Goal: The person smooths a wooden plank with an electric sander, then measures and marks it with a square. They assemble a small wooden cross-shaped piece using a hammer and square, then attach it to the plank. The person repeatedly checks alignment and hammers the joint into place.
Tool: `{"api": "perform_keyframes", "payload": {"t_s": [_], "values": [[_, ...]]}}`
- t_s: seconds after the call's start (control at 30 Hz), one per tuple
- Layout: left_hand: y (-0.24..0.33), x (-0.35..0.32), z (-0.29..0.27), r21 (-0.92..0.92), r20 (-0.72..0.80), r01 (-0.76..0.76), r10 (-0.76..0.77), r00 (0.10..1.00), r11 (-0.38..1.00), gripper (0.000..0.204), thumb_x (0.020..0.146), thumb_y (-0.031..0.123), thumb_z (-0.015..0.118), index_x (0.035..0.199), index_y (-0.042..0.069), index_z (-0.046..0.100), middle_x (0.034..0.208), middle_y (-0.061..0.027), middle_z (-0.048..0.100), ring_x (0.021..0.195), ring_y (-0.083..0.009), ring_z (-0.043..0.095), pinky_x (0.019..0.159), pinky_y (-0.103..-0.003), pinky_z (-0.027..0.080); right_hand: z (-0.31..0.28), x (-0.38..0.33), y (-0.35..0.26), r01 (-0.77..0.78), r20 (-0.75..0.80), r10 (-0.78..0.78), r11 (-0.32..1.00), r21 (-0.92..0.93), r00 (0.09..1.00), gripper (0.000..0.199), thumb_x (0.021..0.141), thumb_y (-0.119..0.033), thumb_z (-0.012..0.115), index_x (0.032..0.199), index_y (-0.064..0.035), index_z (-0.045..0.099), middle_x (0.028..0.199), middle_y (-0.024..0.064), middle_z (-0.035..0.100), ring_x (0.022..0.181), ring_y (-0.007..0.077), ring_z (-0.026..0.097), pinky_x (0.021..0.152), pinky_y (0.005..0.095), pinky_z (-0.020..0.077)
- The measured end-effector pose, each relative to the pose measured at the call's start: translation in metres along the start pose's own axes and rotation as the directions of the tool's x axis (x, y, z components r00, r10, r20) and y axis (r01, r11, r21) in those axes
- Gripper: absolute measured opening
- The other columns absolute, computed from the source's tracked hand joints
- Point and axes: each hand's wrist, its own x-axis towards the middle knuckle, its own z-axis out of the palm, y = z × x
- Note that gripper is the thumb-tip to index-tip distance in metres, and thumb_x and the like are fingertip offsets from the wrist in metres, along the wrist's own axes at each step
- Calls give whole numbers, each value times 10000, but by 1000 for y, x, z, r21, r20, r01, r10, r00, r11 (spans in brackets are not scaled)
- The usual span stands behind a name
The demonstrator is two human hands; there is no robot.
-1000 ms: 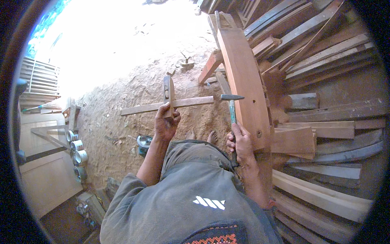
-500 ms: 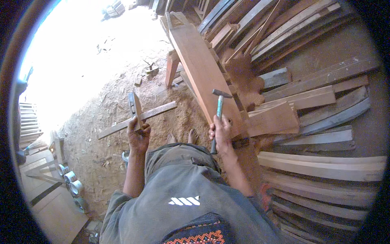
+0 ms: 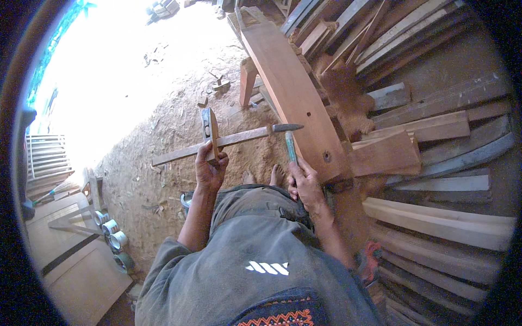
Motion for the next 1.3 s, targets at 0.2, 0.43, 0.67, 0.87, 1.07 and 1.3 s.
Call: {"api": "perform_keyframes", "payload": {"t_s": [0.2, 0.43, 0.67, 0.87, 1.07, 1.3], "values": [[-2, 4, -6, -26, 36, 22, -21, 999, 999, 263, 918, 271, 743, 1121, 145, 633, 960, 2, 637, 766, -131, 587, 662, -287, 494, -3, 6, -1, 28, 60, -25, 998, -52, 998, 245, 1092, -303, 579, 1250, -116, 592, 709, -36, 512, 478, 44, 450, 396, 221, 367], [-4, -1, -7, -34, -22, -1, 1, 1000, 999, 307, 921, 248, 735, 1171, 129, 601, 912, -2, 597, 753, -116, 579, 616, -267, 490, -19, 45, 7, 181, -229, -170, 983, 29, 958, 337, 1088, -283, 565, 1383, -123, 545, 748, -16, 516, 502, 58, 461, 415, 220, 397], [-4, 0, -8, -62, -25, 8, -9, 1000, 998, 311, 920, 240, 740, 1169, 122, 595, 908, -7, 598, 733, -122, 588, 610, -267, 494, -20, 33, 6, 148, -164, -150, 989, -25, 975, 302, 1086, -294, 574, 1325, -109, 563, 733, -25, 501, 492, 42, 446, 409, 217, 382], [-3, -2, 1, -21, -57, 16, -17, 998, 1000, 295, 921, 237, 737, 1157, 122, 603, 920, -4, 595, 746, -124, 583, 617, -267, 490, -3, 4, 9, 46, 64, -40, 993, -106, 997, 290, 1089, -293, 579, 1302, -95, 572, 736, -26, 511, 500, 39, 441, 421, 209, 376], [0, 0, 4, -17, -31, 35, -36, 999, 999, 326, 921, 239, 736, 1196, 132, 598, 938, 2, 586, 753, -120, 564, 623, -267, 480, 1, 3, 6, 78, 42, -75, 995, -59, 996, 340, 1087, -281, 584, 1372, -97, 557, 739, -30, 514, 507, 41, 448, 426, 211, 382], [-5, 2, -7, -38, -57, -5, 3, 998, 999, 216, 937, 233, 726, 1095, 133, 619, 910, -19, 617, 713, -137, 560, 587, -279, 466, 5, 9, 5, 167, -29, -170, 983, -75, 985, 370, 1086, -285, 578, 1409, -113, 528, 746, -24, 539, 513, 44, 471, 416, 210, 386]]}}
